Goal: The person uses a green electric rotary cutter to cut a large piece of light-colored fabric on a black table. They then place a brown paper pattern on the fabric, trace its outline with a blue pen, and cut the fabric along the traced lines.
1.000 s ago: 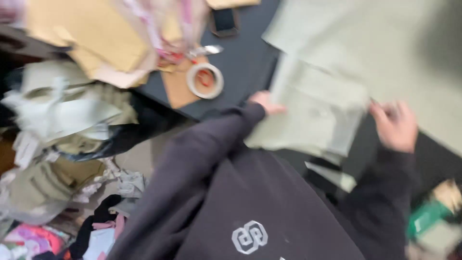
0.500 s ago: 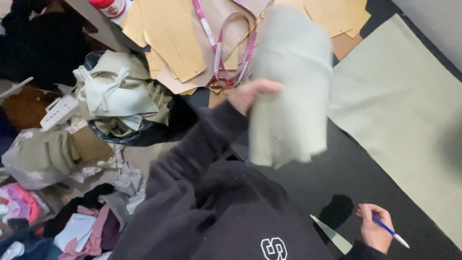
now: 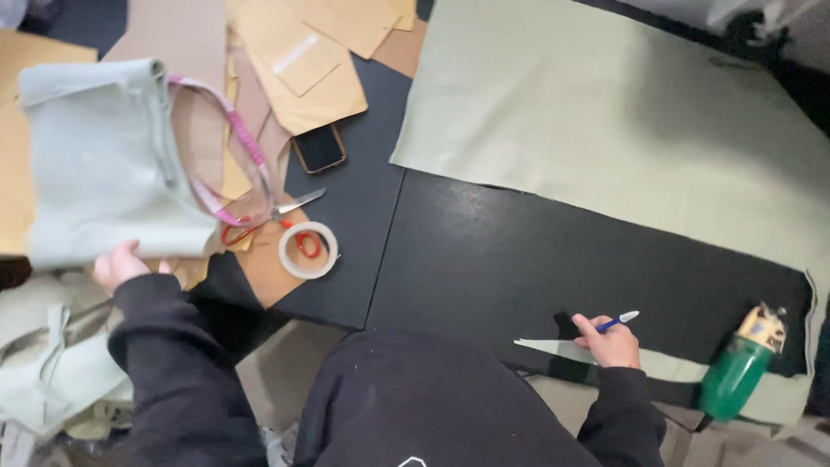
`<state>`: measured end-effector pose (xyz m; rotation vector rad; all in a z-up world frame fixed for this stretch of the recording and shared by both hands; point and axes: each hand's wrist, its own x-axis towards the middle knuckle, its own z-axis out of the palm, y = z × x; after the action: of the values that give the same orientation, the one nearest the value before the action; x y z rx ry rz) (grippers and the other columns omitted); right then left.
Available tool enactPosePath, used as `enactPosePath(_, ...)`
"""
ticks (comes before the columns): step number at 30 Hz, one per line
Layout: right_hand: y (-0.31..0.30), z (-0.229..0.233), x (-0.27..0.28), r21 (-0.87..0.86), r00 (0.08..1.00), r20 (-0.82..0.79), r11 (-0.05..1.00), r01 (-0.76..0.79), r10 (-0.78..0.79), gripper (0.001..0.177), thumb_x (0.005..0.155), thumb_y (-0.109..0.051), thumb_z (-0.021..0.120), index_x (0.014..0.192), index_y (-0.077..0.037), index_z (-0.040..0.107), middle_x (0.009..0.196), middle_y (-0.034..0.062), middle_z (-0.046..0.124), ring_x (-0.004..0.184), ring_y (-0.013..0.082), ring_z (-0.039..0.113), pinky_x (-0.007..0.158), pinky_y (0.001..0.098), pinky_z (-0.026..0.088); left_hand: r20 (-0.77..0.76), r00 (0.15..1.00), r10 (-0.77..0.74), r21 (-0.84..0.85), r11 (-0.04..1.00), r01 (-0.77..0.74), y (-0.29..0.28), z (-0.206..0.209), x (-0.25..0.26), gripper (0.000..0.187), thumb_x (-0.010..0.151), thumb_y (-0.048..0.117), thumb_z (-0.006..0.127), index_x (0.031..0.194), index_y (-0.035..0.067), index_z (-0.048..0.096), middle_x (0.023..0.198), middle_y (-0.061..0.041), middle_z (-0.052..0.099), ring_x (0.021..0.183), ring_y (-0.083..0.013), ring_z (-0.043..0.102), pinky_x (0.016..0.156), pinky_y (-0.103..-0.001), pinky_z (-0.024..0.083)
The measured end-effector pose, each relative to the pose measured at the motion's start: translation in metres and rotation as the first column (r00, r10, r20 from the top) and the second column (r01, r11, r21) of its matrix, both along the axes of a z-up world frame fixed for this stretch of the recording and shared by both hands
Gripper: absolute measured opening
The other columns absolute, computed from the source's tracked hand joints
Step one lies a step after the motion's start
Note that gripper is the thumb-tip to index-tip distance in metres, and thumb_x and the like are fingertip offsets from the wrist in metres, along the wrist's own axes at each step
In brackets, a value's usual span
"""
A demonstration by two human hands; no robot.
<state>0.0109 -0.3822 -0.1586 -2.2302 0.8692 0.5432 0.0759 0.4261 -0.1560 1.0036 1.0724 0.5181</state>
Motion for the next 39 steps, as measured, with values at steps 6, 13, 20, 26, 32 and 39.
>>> enactPosePath(6, -0.041, -0.012, -0.034, 0.360, 0.873, 0.153, 0.849, 0.386, -0.462, 0.039, 0.105, -0.035, 0.059, 0.100, 0.002, 0.069, 0.093, 0.0109, 0.074, 0.078, 0.0225, 0.076, 0.070, 0.0350, 0.059, -0.258, 0.943, -0.208, 0.957, 0.078, 0.279, -0.193, 0.030, 0.081, 0.062, 0.085, -0.007, 0.066, 0.145, -0.001, 0.056, 0.153, -0.024, 0.053, 0.141, -0.0362, 0.052, 0.112, -0.047, 0.047)
enactPosePath(13, -0.166, -0.033, -0.084, -0.557, 0.792, 0.610, 0.708, 0.434, -0.006, 0.054, 0.103, -0.015, 0.075, 0.146, 0.009, 0.053, 0.140, 0.0300, 0.059, 0.128, 0.0463, 0.057, 0.108, 0.0512, 0.047, -0.154, 0.546, -0.823, 0.255, 0.501, 0.827, -0.317, -0.029, 0.206, 0.054, 0.090, 0.015, 0.071, 0.141, 0.006, 0.056, 0.142, -0.009, 0.062, 0.117, -0.0184, 0.066, 0.081, -0.031, 0.056)
enactPosePath(20, -0.214, -0.066, -0.087, -0.637, 0.883, 0.457, 0.655, 0.408, -0.105, 0.076, 0.079, -0.029, 0.092, 0.137, 0.006, 0.057, 0.126, 0.0297, 0.061, 0.113, 0.0495, 0.059, 0.096, 0.0548, 0.049, -0.320, 0.545, -0.775, 0.413, 0.404, 0.816, -0.327, -0.101, 0.253, 0.067, 0.088, 0.021, 0.083, 0.142, -0.007, 0.055, 0.130, -0.020, 0.072, 0.113, -0.0218, 0.073, 0.095, -0.032, 0.058)
enactPosePath(26, -0.174, -0.043, -0.074, -0.637, 0.896, 0.418, 0.654, 0.407, -0.150, 0.063, 0.081, -0.030, 0.093, 0.131, -0.002, 0.066, 0.116, 0.0226, 0.066, 0.105, 0.0434, 0.064, 0.087, 0.0545, 0.052, -0.361, 0.573, -0.736, 0.520, 0.351, 0.779, -0.351, -0.055, 0.249, 0.064, 0.078, 0.023, 0.085, 0.126, -0.007, 0.054, 0.115, -0.017, 0.071, 0.100, -0.0219, 0.073, 0.086, -0.033, 0.060)
enactPosePath(32, -0.021, 0.006, -0.060, -0.394, 0.870, 0.491, 0.883, 0.257, -0.035, 0.069, 0.077, -0.027, 0.086, 0.138, -0.006, 0.063, 0.116, 0.0164, 0.065, 0.103, 0.0324, 0.067, 0.085, 0.0473, 0.056, -0.585, 0.429, -0.688, 0.456, 0.159, 0.876, -0.358, -0.042, 0.245, 0.063, 0.079, 0.033, 0.088, 0.119, -0.007, 0.060, 0.105, -0.017, 0.075, 0.094, -0.0232, 0.073, 0.085, -0.034, 0.057)
enactPosePath(39, 0.064, 0.034, -0.027, -0.370, 0.806, 0.583, 0.916, 0.154, 0.101, 0.067, 0.072, -0.026, 0.086, 0.132, -0.006, 0.064, 0.119, 0.0121, 0.067, 0.102, 0.0317, 0.070, 0.082, 0.0426, 0.057, -0.513, 0.256, -0.819, 0.372, 0.057, 0.927, -0.348, -0.049, 0.249, 0.054, 0.090, 0.039, 0.080, 0.121, -0.004, 0.070, 0.113, -0.013, 0.076, 0.102, -0.0190, 0.072, 0.090, -0.031, 0.053)
